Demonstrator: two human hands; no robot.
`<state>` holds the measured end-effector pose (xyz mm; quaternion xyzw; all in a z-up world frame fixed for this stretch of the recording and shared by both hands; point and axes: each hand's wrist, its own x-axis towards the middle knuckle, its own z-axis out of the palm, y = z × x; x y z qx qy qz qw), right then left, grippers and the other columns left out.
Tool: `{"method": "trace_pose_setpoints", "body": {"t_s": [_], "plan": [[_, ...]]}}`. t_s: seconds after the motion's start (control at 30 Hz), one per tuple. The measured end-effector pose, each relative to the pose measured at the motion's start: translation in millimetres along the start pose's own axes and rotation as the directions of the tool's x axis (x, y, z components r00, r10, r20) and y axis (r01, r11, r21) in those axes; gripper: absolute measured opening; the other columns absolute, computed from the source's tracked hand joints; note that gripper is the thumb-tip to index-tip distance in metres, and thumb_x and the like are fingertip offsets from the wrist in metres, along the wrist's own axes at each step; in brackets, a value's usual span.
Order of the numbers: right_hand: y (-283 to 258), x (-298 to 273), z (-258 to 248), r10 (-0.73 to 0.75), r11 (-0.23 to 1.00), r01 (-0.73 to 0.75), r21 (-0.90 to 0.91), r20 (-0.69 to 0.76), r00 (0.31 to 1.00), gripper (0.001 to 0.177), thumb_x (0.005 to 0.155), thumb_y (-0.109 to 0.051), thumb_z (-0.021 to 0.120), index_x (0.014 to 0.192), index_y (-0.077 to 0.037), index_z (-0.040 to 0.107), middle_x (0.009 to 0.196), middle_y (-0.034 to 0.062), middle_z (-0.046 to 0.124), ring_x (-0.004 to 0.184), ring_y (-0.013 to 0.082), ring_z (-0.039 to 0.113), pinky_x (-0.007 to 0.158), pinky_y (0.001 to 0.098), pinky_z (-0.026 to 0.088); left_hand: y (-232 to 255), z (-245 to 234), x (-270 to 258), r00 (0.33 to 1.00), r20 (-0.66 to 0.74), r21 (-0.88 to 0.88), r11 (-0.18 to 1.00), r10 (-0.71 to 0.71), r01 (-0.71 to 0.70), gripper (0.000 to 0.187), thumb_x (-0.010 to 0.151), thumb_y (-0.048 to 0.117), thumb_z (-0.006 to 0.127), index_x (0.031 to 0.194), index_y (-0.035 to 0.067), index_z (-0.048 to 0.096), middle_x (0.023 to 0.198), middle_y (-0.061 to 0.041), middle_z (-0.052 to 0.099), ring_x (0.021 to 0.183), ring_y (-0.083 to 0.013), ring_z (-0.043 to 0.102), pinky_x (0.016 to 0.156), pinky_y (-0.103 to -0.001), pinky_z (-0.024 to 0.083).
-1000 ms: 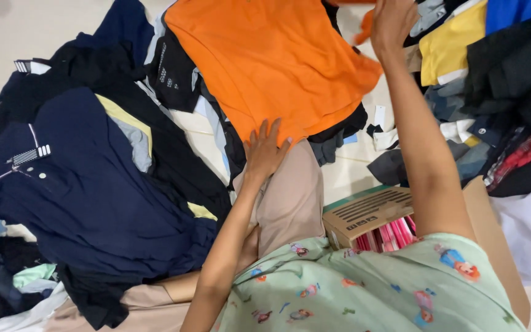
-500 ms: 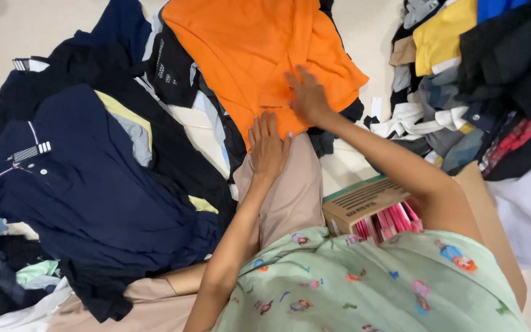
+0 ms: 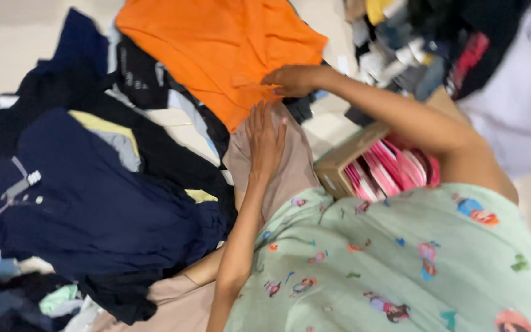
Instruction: The person is sitting on the floor, picking up shirts from a pile, inserting hangers into them, and buttoning the collars to prepare them for display.
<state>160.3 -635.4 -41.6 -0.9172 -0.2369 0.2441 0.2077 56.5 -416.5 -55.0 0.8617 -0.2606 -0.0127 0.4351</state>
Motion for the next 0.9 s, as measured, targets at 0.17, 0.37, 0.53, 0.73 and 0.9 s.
{"method": "trace_pose_setpoints", "body": {"t_s": [0.17, 0.37, 0.53, 0.73, 0.9], "plan": [[-76, -133, -49, 0.025, 1.000, -0.025, 0.000, -0.153, 0.988, 0.047, 0.105, -0.026, 0.052, 0.142, 0.002, 0.050, 0.137, 0.0246, 0.061, 0.119, 0.0454, 0.060, 0.098, 0.0492, 0.046, 75, -11, -24, 0.956, -0.040, -0.186, 0.937, 0.292, -0.294, 0.046, 0.112, 0.032, 0.045, 0.148, 0.003, 0.044, 0.151, -0.016, 0.051, 0.146, -0.0375, 0.045, 0.122, -0.051, 0.035], [-167, -267, -59, 0.441, 0.896, -0.443, 0.038, -0.212, 0.872, 0.056, 0.104, -0.030, 0.049, 0.150, 0.002, 0.044, 0.146, 0.0246, 0.054, 0.126, 0.0479, 0.053, 0.101, 0.0522, 0.039, 132, 1, -58, 0.846, 0.033, -0.271, 0.820, 0.532, -0.504, 0.040, 0.111, 0.030, 0.048, 0.143, 0.006, 0.050, 0.143, -0.013, 0.058, 0.141, -0.0369, 0.051, 0.120, -0.052, 0.039], [-192, -335, 0, 0.544, 0.839, -0.520, 0.158, -0.246, 0.803, 0.050, 0.102, -0.021, 0.048, 0.151, -0.009, 0.040, 0.136, 0.0259, 0.059, 0.107, 0.0550, 0.061, 0.086, 0.0566, 0.045, 147, 15, -86, 0.735, 0.186, -0.259, 0.754, 0.653, -0.604, 0.030, 0.108, 0.022, 0.053, 0.135, 0.009, 0.056, 0.138, -0.011, 0.057, 0.141, -0.0332, 0.047, 0.121, -0.052, 0.036], [-229, -319, 54, 0.523, 0.800, -0.599, 0.033, -0.530, 0.668, 0.040, 0.105, -0.014, 0.062, 0.138, 0.008, 0.058, 0.129, 0.0325, 0.059, 0.116, 0.0525, 0.057, 0.097, 0.0562, 0.044, 75, -14, -93, 0.848, 0.159, -0.137, 0.862, 0.505, -0.488, 0.047, 0.100, 0.019, 0.066, 0.145, 0.014, 0.053, 0.149, -0.009, 0.053, 0.148, -0.0326, 0.045, 0.128, -0.054, 0.032], [-275, -236, 80, 0.228, 0.960, -0.281, -0.021, -0.528, 0.818, 0.030, 0.103, -0.012, 0.059, 0.129, 0.002, 0.060, 0.124, 0.0246, 0.061, 0.113, 0.0435, 0.060, 0.100, 0.0500, 0.048, -49, -125, -106, 0.940, -0.289, 0.110, 0.981, 0.184, -0.158, 0.027, 0.105, 0.025, 0.054, 0.123, 0.006, 0.063, 0.125, -0.016, 0.067, 0.116, -0.0355, 0.064, 0.100, -0.050, 0.044]]}}
